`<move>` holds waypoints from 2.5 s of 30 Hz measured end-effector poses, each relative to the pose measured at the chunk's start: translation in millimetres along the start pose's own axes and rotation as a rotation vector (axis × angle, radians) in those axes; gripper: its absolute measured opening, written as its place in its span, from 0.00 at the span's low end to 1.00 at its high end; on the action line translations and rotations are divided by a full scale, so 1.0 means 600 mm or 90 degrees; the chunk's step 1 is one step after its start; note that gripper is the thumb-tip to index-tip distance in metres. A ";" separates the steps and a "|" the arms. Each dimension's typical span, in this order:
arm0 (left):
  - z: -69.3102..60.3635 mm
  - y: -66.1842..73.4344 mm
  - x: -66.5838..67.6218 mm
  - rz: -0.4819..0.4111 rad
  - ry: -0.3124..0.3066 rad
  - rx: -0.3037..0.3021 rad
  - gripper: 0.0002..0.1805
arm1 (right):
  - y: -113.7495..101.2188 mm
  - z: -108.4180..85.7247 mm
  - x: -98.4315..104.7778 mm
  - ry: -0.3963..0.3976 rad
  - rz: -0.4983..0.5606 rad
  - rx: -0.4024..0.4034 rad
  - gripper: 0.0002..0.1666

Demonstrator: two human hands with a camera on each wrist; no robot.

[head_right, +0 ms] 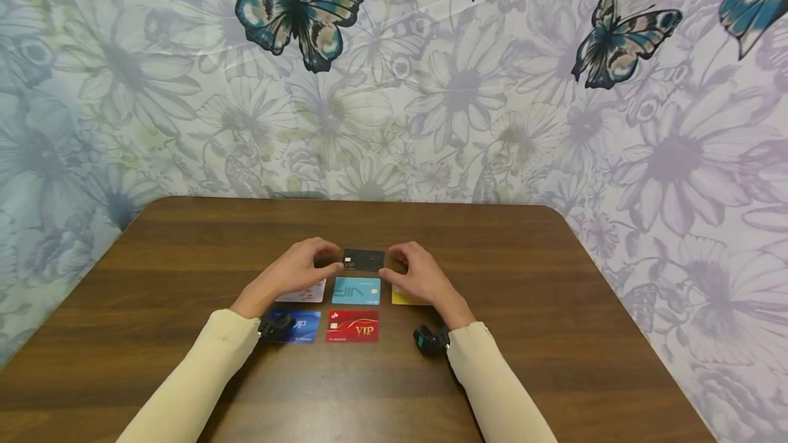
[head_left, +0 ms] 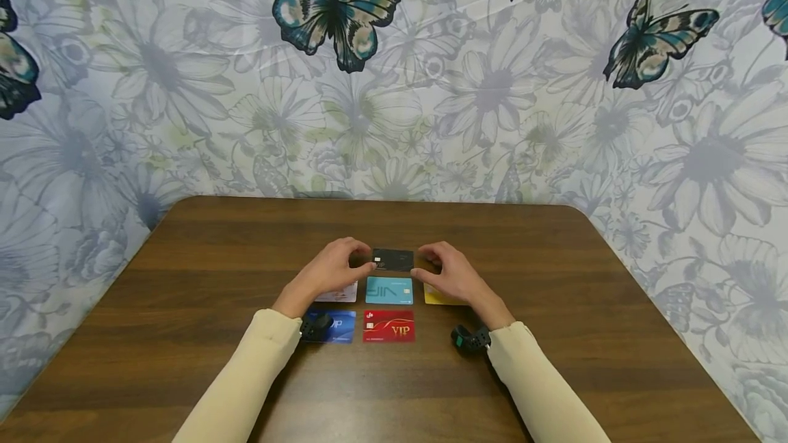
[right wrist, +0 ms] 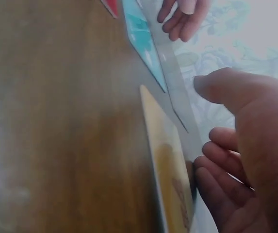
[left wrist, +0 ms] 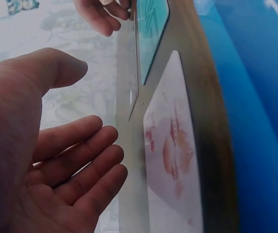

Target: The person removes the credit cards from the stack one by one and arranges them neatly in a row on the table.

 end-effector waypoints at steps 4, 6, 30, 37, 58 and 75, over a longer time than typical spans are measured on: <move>0.004 -0.007 -0.002 -0.006 -0.008 0.012 0.25 | -0.002 0.003 -0.002 -0.009 -0.011 -0.001 0.32; 0.006 -0.010 -0.004 -0.007 -0.011 0.013 0.26 | -0.001 0.004 -0.004 -0.013 -0.013 -0.003 0.32; 0.035 -0.017 -0.007 0.035 -0.043 0.029 0.29 | -0.002 0.023 -0.011 -0.031 -0.007 -0.008 0.32; 0.042 -0.016 -0.011 0.046 -0.038 0.022 0.29 | 0.005 0.025 -0.012 -0.046 -0.003 0.004 0.34; 0.046 -0.016 -0.016 0.072 -0.041 0.025 0.27 | 0.007 0.029 -0.016 -0.051 -0.016 -0.002 0.33; 0.042 -0.017 -0.017 0.061 -0.041 0.033 0.27 | 0.004 0.030 -0.020 -0.060 -0.024 0.004 0.32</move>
Point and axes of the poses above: each hand's wrist, its own z-axis towards the middle knuckle, its own x-axis out of the back of the hand, y = z × x, the point moved 5 cm from there along z, towards the middle knuckle, and after that the axes turned 14 degrees about -z, right-handed, at the moved point
